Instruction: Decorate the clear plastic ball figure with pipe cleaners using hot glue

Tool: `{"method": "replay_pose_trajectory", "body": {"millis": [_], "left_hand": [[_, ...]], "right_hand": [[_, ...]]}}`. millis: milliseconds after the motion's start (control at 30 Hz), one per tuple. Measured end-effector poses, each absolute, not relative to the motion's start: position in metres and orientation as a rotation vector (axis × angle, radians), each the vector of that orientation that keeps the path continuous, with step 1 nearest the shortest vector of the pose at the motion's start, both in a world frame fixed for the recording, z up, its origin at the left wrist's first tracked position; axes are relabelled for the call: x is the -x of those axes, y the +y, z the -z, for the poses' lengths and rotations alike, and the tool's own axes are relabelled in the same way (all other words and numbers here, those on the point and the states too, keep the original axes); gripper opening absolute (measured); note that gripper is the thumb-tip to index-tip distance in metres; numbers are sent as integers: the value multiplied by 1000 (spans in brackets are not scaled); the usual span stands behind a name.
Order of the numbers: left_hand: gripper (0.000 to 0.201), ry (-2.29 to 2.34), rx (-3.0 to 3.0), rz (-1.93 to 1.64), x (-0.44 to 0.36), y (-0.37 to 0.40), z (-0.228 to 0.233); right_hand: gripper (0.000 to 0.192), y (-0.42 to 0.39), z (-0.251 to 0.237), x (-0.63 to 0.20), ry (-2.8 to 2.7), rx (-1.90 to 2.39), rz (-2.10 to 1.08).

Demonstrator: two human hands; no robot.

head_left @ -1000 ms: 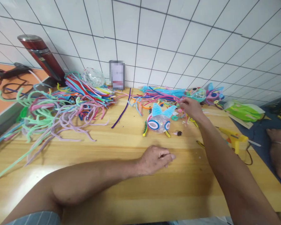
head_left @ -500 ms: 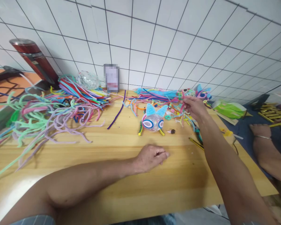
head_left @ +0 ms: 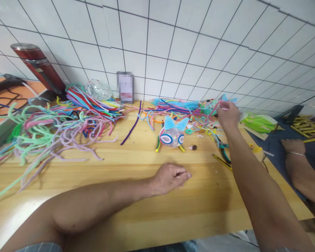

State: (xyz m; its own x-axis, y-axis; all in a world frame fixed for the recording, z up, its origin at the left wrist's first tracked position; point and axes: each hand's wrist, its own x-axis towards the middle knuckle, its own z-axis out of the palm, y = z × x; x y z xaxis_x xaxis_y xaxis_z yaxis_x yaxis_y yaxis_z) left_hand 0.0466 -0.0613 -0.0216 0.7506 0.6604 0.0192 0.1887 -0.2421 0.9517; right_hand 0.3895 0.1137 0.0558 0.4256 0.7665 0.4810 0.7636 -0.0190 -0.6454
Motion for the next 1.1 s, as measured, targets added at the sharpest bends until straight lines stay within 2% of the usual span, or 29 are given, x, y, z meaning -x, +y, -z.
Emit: {"method": "replay_pose_trajectory", "body": {"millis": [67,133,233,533,667,833,967,1100], "left_hand": [[48,652,-1805,-508,-46,-62,21],[49,652,-1813,-503,-46,-62,20],[49,662,-1821,-509,-47,-62,20],[45,654,-1797,-543,-48,-61,21],[46,635,-1849,-543,-48,-60,22],[48,610,-1862,-550,-48,-59,22],[49,610,-1862,-563,-47,-59,20],[48,603,-1871,-554,-47,-58,18]], "right_hand": [[42,116,-49,-380,-1464,1838,211],[40,122,-37,-365,-1650,1882,326],[29,136,-16,-340,-1889,1878,259],[26,165,5,-326,-2150,1939,269],[21,173,-11,-336,-2147,1962,281],[20,173,-60,-349,-2004,1948,347],[24,149,-102,-349,-1785,1782,445],[21,114,-124,-335,-1720,1515,569]]}}
